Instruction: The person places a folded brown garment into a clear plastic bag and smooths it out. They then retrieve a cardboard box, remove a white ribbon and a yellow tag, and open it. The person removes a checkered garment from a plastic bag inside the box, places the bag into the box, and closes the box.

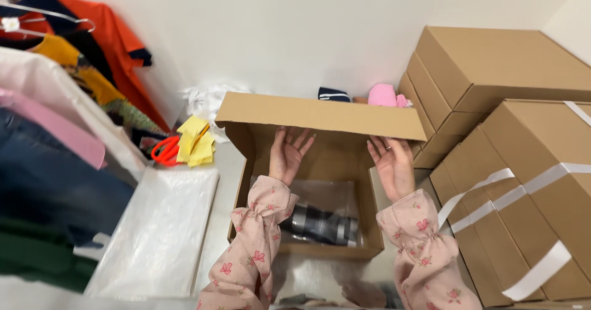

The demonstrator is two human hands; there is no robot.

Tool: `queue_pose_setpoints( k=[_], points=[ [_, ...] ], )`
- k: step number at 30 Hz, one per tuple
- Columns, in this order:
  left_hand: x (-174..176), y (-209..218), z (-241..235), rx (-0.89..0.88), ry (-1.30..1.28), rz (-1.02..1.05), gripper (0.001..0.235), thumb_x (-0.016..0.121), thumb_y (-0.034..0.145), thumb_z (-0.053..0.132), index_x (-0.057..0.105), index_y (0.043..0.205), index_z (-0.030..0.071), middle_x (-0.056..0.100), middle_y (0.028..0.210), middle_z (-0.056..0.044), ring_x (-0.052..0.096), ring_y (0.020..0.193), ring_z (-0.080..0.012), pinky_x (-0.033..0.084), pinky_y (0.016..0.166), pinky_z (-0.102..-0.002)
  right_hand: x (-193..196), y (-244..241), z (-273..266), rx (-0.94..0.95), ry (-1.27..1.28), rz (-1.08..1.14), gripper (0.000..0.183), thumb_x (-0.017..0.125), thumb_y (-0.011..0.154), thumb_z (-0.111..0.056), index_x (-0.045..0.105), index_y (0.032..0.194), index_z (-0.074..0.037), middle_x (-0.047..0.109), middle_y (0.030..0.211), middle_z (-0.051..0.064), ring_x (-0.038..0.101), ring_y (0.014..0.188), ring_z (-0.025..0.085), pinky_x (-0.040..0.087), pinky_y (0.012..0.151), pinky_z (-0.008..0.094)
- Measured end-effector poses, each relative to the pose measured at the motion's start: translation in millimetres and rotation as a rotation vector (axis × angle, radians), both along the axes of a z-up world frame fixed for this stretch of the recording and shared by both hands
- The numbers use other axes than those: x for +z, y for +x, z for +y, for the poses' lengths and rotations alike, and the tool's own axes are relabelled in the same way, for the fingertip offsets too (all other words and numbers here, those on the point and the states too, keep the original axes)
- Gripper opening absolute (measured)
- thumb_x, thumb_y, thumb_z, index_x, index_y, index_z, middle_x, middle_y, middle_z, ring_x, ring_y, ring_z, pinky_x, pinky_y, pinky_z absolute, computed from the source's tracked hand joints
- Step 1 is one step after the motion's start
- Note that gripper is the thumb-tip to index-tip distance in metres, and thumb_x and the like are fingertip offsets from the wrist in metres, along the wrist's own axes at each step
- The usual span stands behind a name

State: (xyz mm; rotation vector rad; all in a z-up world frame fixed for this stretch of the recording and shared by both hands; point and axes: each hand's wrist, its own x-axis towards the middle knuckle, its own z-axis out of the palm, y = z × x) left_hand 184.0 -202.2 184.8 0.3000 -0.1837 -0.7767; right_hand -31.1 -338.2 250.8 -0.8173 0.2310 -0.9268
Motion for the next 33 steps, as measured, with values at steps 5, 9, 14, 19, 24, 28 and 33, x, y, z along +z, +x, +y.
queue_pose_setpoints(
  k=[5,9,14,19,24,28,33],
  points=[
    [30,34,-29,-0.02,0.052,-0.152,0.033,0.06,0.101,0.027,0.052,0.133,0.024,0.045,0.154,-0.007,0.048,0.139,-0.0391,0.044,0.113,-0.055,6,16,-28,0.002,0.007,0.038,0.016,0.059,0.102,-0.016,0.065,0.116,-0.019,0.072,0.119,0.006,0.066,0.122,0.022,0.054,0.104,0.039],
    [17,73,-64,-0.051,0.121,-0.211,0.049,0.061,0.1,0.033,0.048,0.147,0.026,0.047,0.155,-0.003,0.05,0.139,-0.0324,0.047,0.11,-0.047,-2,19,-46,-0.057,0.033,0.142,0.017,0.057,0.103,-0.018,0.064,0.119,-0.017,0.072,0.114,0.004,0.068,0.118,0.022,0.053,0.102,0.039],
    [-1,104,-97,-0.087,0.162,-0.133,0.042,0.063,0.099,0.032,0.056,0.139,0.025,0.052,0.152,-0.002,0.053,0.137,-0.0302,0.049,0.108,-0.047,-33,15,-75,-0.108,0.08,0.187,0.018,0.056,0.103,-0.019,0.064,0.12,-0.016,0.073,0.111,0.005,0.07,0.112,0.021,0.055,0.098,0.038],
    [-32,117,-114,-0.112,0.197,-0.06,0.032,0.065,0.097,0.034,0.063,0.128,0.027,0.058,0.146,0.001,0.056,0.134,-0.0269,0.049,0.107,-0.044,-58,10,-97,-0.159,0.115,0.251,0.02,0.056,0.103,-0.019,0.065,0.121,-0.015,0.073,0.107,0.004,0.071,0.106,0.02,0.057,0.093,0.036],
    [-51,123,-86,-0.11,0.212,-0.033,0.031,0.065,0.098,0.033,0.064,0.127,0.024,0.064,0.132,0.002,0.062,0.12,-0.0214,0.053,0.099,-0.042,-70,11,-92,-0.145,0.154,0.257,0.017,0.058,0.102,-0.022,0.068,0.116,-0.019,0.073,0.104,0.0,0.071,0.103,0.016,0.054,0.091,0.033],
    [-52,129,-41,-0.043,0.223,-0.037,0.032,0.066,0.096,0.036,0.064,0.126,0.024,0.065,0.125,0.006,0.063,0.112,-0.016,0.054,0.094,-0.036,-70,10,-72,-0.134,0.165,0.24,0.016,0.059,0.103,-0.024,0.068,0.115,-0.021,0.072,0.104,-0.004,0.07,0.103,0.014,0.054,0.091,0.031],
    [-21,106,42,0.037,0.246,-0.078,0.03,0.063,0.099,0.036,0.063,0.125,0.022,0.066,0.119,0.006,0.065,0.105,-0.0135,0.055,0.091,-0.032,-73,-8,-46,-0.157,0.01,0.23,0.017,0.053,0.109,-0.032,0.063,0.107,-0.018,0.069,0.105,-0.002,0.067,0.102,0.014,0.053,0.089,0.03]
  ],
)
